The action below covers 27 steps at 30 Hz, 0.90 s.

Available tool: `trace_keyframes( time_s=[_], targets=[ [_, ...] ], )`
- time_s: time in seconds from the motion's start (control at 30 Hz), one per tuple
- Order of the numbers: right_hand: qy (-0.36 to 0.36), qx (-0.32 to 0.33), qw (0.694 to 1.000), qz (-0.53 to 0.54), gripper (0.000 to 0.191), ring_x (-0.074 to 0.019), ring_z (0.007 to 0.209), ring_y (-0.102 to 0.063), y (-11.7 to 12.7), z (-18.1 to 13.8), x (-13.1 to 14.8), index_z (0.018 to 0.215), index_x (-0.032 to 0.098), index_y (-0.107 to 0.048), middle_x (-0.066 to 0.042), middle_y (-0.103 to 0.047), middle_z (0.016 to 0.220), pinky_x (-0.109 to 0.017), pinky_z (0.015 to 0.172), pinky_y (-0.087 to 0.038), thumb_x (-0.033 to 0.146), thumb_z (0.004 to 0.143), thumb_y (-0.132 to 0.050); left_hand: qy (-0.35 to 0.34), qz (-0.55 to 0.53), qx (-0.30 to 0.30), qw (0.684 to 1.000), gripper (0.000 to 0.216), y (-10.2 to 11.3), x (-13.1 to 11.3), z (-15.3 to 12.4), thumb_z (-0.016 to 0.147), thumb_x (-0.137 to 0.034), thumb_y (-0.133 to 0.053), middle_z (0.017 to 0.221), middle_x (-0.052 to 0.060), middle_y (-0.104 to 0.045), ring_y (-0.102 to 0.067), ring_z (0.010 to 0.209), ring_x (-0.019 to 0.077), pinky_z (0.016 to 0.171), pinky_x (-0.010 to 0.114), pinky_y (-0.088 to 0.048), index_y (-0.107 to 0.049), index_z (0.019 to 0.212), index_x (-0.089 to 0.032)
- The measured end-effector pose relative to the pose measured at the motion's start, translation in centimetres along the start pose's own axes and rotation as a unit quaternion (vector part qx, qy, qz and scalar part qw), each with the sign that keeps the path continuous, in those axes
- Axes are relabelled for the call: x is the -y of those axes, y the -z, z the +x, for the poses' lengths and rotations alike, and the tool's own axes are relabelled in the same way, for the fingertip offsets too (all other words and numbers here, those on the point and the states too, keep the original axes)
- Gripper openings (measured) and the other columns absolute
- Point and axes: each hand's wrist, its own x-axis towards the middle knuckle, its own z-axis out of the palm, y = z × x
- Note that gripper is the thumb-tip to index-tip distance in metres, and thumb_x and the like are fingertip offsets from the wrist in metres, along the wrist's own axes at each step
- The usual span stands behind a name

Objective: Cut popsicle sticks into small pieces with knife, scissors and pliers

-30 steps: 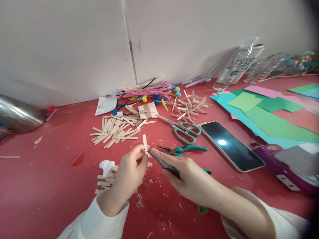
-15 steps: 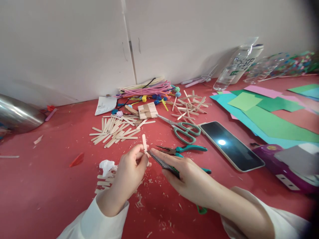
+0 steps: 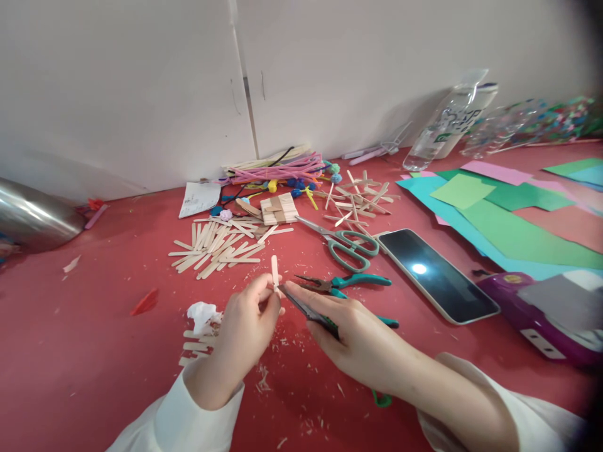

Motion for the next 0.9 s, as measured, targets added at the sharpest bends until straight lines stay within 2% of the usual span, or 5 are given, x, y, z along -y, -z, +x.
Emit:
trace_keyframes(
  time_s=[0.3, 0.5, 0.6, 0.67, 0.9],
  targets=[
    [-0.005, 0.017, 1.0, -0.02, 0.056, -0.0306, 0.113, -0.058, -0.5, -0.3, -0.1, 0.138, 0.009, -0.043, -0.019, -0.065, 0.117, -0.046, 0.087, -0.052, 0.008, 0.083, -0.036, 0.01, 0.027, 0.031, 0.999, 0.024, 0.2, -0.5, -0.1, 0.084, -0.026, -0.043, 0.054, -0.001, -0.058, -0.06, 0.054, 0.0181, 0.049, 0.023, -0.038, -0.064, 0.095, -0.021],
    [-0.067, 0.049, 0.991, 0.107, 0.061, -0.0136, 0.062, -0.063, 0.5, 0.2, 0.3, 0.14, 0.023, -0.042, -0.001, -0.068, 0.08, -0.027, 0.063, -0.056, 0.008, 0.081, -0.044, 0.03, -0.028, 0.061, 0.997, 0.028, 0.4, -0.4, 0.1, 0.081, -0.026, -0.044, 0.057, -0.001, -0.061, -0.058, 0.053, 0.0166, 0.05, 0.024, -0.04, -0.064, 0.099, -0.018],
    [-0.158, 0.095, 0.956, 0.227, 0.062, -0.0074, 0.039, -0.048, 0.8, 0.5, 0.3, 0.141, 0.028, -0.039, 0.009, -0.047, 0.053, -0.018, 0.038, -0.046, 0.011, 0.082, -0.045, 0.058, -0.075, 0.077, 0.992, 0.031, 0.5, -0.2, 0.1, 0.082, -0.028, -0.045, 0.059, -0.001, -0.061, -0.056, 0.053, 0.0152, 0.053, 0.024, -0.042, -0.062, 0.105, -0.016],
    [-0.191, 0.112, 0.924, 0.311, 0.062, -0.0056, 0.034, -0.042, 1.0, 0.7, 0.2, 0.141, 0.028, -0.038, 0.011, -0.042, 0.048, -0.015, 0.032, -0.041, 0.013, 0.082, -0.048, 0.065, -0.107, 0.086, 0.988, 0.032, 0.7, 0.0, 0.2, 0.082, -0.028, -0.046, 0.062, 0.0, -0.061, -0.054, 0.054, 0.0141, 0.055, 0.025, -0.044, -0.061, 0.107, -0.014],
    [-0.215, 0.115, 0.837, 0.49, 0.058, -0.006, 0.035, -0.047, 1.4, 1.2, -0.3, 0.135, 0.024, -0.046, 0.007, -0.054, 0.059, -0.015, 0.027, -0.037, 0.024, 0.078, -0.06, 0.074, -0.206, 0.095, 0.971, 0.021, 0.8, 0.0, 0.8, 0.083, -0.028, -0.049, 0.062, -0.002, -0.057, -0.053, 0.057, 0.0122, 0.059, 0.026, -0.049, -0.058, 0.097, -0.015]
  ],
)
